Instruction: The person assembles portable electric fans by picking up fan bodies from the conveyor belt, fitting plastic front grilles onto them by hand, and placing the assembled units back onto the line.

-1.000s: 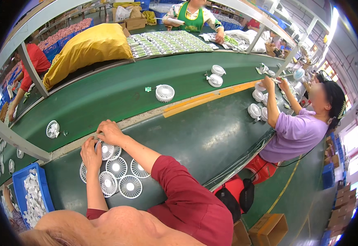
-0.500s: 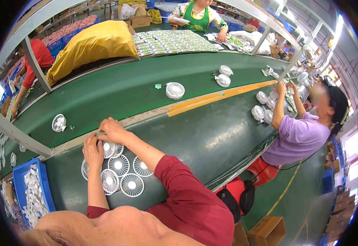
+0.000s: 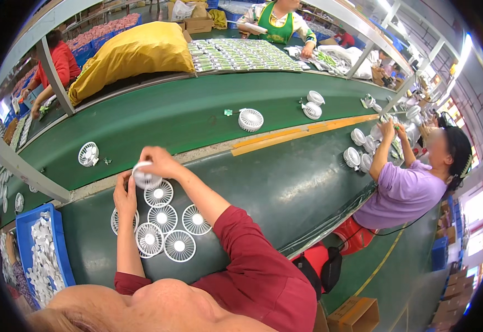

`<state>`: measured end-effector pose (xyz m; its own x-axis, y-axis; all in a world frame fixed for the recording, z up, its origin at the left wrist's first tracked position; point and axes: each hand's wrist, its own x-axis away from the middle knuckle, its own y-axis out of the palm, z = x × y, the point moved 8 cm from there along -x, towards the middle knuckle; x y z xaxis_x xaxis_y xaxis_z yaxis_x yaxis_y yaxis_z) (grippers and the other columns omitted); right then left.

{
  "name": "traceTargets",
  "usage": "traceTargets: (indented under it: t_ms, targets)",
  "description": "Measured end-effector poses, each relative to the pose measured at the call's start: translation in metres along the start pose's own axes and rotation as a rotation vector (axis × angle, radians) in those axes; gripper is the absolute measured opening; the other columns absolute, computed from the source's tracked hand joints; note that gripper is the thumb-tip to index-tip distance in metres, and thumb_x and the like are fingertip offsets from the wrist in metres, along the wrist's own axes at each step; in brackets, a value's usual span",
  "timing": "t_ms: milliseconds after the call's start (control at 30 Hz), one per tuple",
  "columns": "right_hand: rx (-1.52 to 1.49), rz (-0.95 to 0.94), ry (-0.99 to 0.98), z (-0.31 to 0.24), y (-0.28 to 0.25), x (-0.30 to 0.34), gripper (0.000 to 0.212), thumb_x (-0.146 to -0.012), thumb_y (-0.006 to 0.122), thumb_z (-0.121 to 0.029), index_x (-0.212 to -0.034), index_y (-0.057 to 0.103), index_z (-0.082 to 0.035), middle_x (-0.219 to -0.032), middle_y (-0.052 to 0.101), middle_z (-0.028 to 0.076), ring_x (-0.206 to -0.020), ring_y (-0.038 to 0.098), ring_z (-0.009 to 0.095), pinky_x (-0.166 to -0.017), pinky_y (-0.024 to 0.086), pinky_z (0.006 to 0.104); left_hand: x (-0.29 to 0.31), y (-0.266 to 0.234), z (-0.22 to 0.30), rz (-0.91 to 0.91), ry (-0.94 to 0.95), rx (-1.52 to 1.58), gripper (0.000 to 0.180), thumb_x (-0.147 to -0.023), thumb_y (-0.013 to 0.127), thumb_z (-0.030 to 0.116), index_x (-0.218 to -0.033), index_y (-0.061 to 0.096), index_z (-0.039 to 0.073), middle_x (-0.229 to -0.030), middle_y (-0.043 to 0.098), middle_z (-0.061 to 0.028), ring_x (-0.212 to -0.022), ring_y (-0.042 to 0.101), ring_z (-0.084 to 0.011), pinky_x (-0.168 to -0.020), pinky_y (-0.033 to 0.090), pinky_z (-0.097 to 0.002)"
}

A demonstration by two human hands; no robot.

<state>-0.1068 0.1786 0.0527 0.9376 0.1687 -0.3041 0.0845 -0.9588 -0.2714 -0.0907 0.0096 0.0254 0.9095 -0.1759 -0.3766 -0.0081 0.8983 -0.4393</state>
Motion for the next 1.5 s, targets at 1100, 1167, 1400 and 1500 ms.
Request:
traceTargets:
  t_ms: [1100, 1167, 1400, 1500]
  targets:
    - [0.789, -0.053, 0.124, 0.032, -0.002, 0.015, 0.050, -0.062, 0.086, -0.031, -0.102, 0.059, -0.018, -0.128, 0.053, 0.006, -0.123, 0.046, 0.034, -0.094, 0.041, 0.0523, -0.138, -0.066, -0.086, 0.114, -0.003, -0.557, 0.057, -0.084, 0.058, 0.006, -0.138, 0.048, 0.023, -0.148, 0.038, -0.0152, -0.135, 0.036, -0.0390, -0.108, 0.034, -0.0516]
    - [0.768, -0.060, 0.106, 0.029, 0.006, 0.014, 0.047, -0.064, 0.085, -0.026, -0.101, 0.058, -0.016, -0.135, 0.051, 0.009, -0.123, 0.047, 0.036, -0.097, 0.040, 0.0521, -0.146, -0.049, -0.077, -0.015, 0.059, -0.651, 0.060, -0.085, 0.054, 0.001, -0.138, 0.048, 0.028, -0.151, 0.035, -0.0132, -0.139, 0.030, -0.0396, -0.109, 0.031, -0.0539]
    - [0.717, -0.017, 0.093, 0.020, -0.003, 0.016, 0.045, -0.061, 0.085, -0.024, -0.098, 0.059, -0.015, -0.130, 0.055, 0.012, -0.125, 0.046, 0.034, -0.097, 0.039, 0.0500, -0.171, -0.004, -0.054, -0.290, 0.050, -0.823, 0.031, -0.086, 0.060, 0.011, -0.115, 0.063, 0.023, -0.148, 0.040, -0.0118, -0.142, 0.027, -0.0376, -0.110, 0.027, -0.0593]
    - [0.676, -0.021, 0.116, 0.019, -0.002, 0.014, 0.045, -0.062, 0.085, -0.023, -0.098, 0.060, -0.014, -0.127, 0.056, 0.011, -0.123, 0.047, 0.034, -0.096, 0.040, 0.0497, -0.168, -0.022, -0.045, -0.200, 0.141, -0.923, 0.020, -0.084, 0.065, 0.013, -0.103, 0.058, 0.015, -0.127, 0.057, -0.0131, -0.130, 0.045, -0.0346, -0.102, 0.038, -0.0543]
